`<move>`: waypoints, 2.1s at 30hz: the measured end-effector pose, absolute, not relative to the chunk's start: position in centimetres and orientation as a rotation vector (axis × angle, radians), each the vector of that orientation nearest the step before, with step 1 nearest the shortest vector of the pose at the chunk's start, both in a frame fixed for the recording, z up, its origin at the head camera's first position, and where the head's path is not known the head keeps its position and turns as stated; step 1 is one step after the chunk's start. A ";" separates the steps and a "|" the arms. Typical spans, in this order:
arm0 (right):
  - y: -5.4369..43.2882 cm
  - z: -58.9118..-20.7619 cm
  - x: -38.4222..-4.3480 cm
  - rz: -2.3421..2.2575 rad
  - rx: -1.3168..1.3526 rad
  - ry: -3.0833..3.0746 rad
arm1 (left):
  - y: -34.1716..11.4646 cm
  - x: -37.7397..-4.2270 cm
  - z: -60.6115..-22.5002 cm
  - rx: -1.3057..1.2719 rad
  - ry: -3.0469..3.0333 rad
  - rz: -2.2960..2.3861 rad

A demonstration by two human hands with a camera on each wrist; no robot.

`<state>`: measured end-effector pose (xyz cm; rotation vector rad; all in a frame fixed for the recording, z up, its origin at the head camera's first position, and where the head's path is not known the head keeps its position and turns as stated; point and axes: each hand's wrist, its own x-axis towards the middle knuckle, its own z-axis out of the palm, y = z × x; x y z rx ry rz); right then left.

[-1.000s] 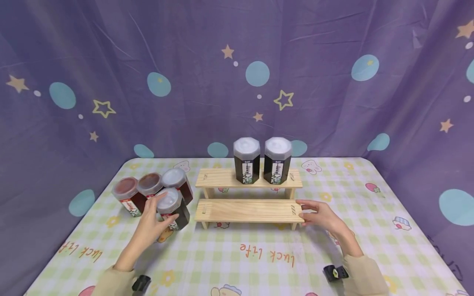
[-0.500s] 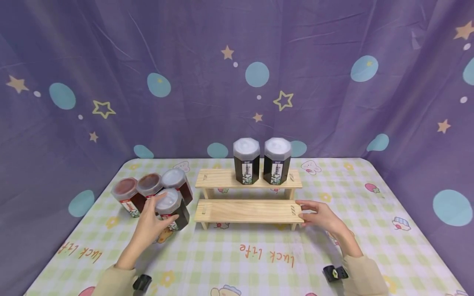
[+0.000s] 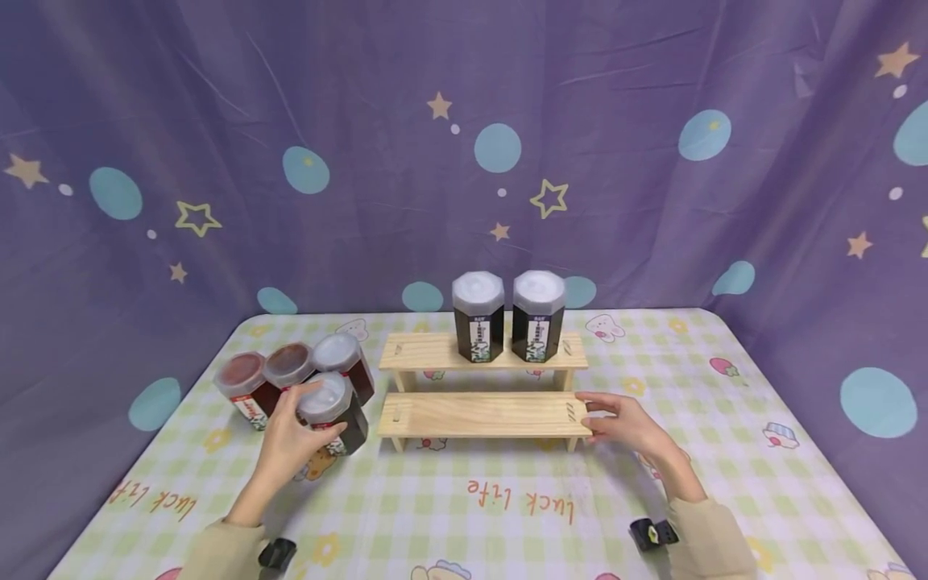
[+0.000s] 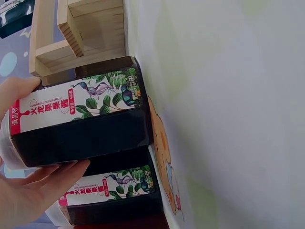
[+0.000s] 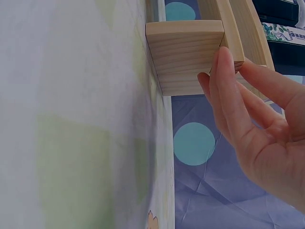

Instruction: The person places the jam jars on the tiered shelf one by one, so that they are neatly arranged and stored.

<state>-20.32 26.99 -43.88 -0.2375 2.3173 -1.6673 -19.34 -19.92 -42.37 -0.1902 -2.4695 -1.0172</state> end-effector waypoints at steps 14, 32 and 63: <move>27.0 -44.3 -20.5 -1.672 -0.227 2.310 | -19.7 -18.7 -42.3 -0.119 -2.411 -0.940; 27.0 -43.9 -20.3 -1.664 -0.234 2.320 | -17.7 -18.0 -39.1 -0.172 -2.280 -0.954; 27.0 -43.8 -20.3 -1.670 -0.228 2.301 | -13.8 -20.3 -33.8 -0.159 -2.303 -1.014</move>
